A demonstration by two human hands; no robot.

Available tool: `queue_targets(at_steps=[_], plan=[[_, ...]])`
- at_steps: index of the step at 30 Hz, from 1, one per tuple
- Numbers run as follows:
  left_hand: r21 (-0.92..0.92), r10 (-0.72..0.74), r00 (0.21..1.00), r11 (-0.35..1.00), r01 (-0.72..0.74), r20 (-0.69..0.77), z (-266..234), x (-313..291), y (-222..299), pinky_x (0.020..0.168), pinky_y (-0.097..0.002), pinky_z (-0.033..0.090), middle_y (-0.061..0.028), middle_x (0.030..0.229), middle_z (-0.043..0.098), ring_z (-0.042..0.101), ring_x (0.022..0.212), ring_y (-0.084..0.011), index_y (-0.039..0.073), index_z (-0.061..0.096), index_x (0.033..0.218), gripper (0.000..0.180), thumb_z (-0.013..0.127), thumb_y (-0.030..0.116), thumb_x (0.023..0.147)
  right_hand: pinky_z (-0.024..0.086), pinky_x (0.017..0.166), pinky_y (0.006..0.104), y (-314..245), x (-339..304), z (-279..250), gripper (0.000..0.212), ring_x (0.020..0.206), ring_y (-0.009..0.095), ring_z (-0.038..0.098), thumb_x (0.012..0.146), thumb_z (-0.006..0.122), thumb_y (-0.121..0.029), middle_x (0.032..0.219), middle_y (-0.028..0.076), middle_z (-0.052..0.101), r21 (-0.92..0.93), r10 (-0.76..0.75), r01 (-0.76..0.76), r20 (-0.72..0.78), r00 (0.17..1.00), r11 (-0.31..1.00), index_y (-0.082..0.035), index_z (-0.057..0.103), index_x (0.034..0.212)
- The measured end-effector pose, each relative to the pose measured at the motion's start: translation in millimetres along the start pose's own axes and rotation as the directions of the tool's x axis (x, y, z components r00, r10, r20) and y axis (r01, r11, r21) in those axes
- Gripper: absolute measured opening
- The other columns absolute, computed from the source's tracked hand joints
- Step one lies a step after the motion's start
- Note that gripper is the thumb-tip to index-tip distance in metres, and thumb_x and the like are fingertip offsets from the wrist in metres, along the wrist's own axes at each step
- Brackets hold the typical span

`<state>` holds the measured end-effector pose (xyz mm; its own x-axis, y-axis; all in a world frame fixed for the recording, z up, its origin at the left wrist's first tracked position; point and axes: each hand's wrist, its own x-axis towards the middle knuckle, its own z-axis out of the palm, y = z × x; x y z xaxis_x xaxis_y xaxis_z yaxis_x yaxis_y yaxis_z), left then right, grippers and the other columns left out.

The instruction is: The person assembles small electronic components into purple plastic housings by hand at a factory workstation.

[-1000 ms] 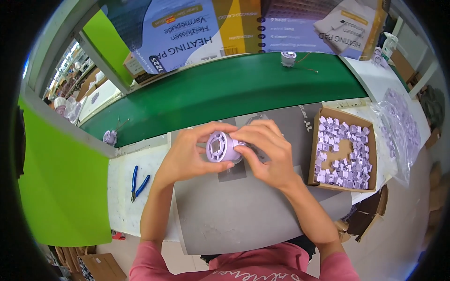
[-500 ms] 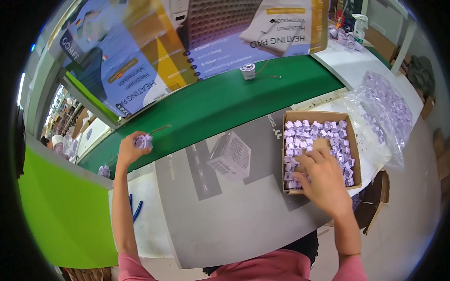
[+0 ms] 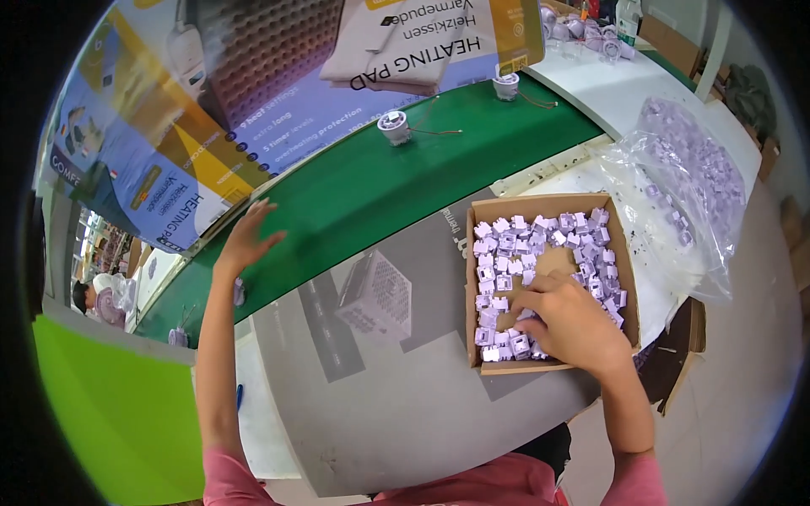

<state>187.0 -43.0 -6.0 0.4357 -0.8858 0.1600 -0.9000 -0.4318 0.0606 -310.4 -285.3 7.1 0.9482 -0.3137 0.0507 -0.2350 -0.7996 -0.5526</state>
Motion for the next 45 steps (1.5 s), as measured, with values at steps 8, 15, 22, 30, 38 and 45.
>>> queue_targets(at_steps=[8,15,22,30,38,45], plan=[[0.297,0.151,0.984,0.948,-0.117,-0.095,53,167,130,0.097,-0.0490,0.050,-0.0177,0.135,0.056,0.058,0.121,-0.0367,0.016,0.036,0.148,0.079,0.078,0.023,0.081,0.049,0.085,0.0441,0,1,14,0.025,0.093,0.037,0.060,0.082,0.063,0.001,0.102,0.017,0.062,-0.271,0.042,-0.087,-0.168,0.985,0.959,-0.004,0.065,0.106],[0.298,0.244,0.962,0.933,-0.199,-0.121,110,250,155,0.090,-0.0489,0.054,-0.0169,0.124,0.063,0.064,0.110,-0.0365,0.025,0.036,0.147,0.078,0.077,0.023,0.081,0.051,0.087,0.0461,5,3,10,0.056,0.099,0.041,0.059,0.065,0.060,0.012,0.105,0.023,0.060,-0.222,0.024,-0.044,-0.090,0.996,0.974,0.007,0.058,0.122],[0.253,0.453,0.822,0.888,-0.383,-0.346,133,227,97,0.090,-0.0514,0.051,-0.0192,0.105,0.066,0.063,0.110,-0.0334,0.015,0.056,0.130,0.055,0.074,0.015,0.079,0.053,0.083,0.0456,1,15,26,0.035,0.099,0.038,0.062,0.071,0.059,0.007,0.107,0.017,0.060,-0.279,-0.038,0.016,-0.074,0.997,0.960,-0.001,0.060,0.106],[0.007,0.130,0.977,0.991,-0.131,-0.171,6,76,163,0.080,-0.0484,0.051,-0.0169,0.099,0.064,0.063,0.092,-0.0362,0.011,0.064,0.099,0.035,0.072,0.030,0.071,0.056,0.072,0.0405,-28,1,12,0.025,0.092,0.034,0.065,0.081,0.067,0.003,0.103,0.013,0.061,-0.103,-0.030,-0.010,-0.382,0.924,0.995,-0.007,0.065,0.103],[0.056,-0.048,0.986,0.998,0.040,0.162,-52,-167,179,0.069,-0.0485,0.053,-0.0137,0.103,0.060,0.064,0.092,-0.0320,0.018,0.064,0.117,0.051,0.076,0.035,0.070,0.051,0.070,0.0246,-114,16,20,0.042,0.080,0.014,0.062,0.082,0.071,0.008,0.104,0.009,0.066,0.415,-0.180,0.408,-0.487,0.855,0.814,-0.004,0.063,0.121],[0.297,-0.180,0.938,0.951,0.088,0.297,-19,-204,190,0.090,-0.0558,0.049,-0.0162,0.112,0.064,0.062,0.109,-0.0330,0.008,0.067,0.110,0.029,0.061,0.015,0.082,0.055,0.079,0.0271,-148,98,98,0.039,0.088,0.013,0.068,0.089,0.068,0.004,0.112,0.010,0.064,0.809,-0.046,0.233,-0.248,0.968,0.540,0.000,0.054,0.125]])
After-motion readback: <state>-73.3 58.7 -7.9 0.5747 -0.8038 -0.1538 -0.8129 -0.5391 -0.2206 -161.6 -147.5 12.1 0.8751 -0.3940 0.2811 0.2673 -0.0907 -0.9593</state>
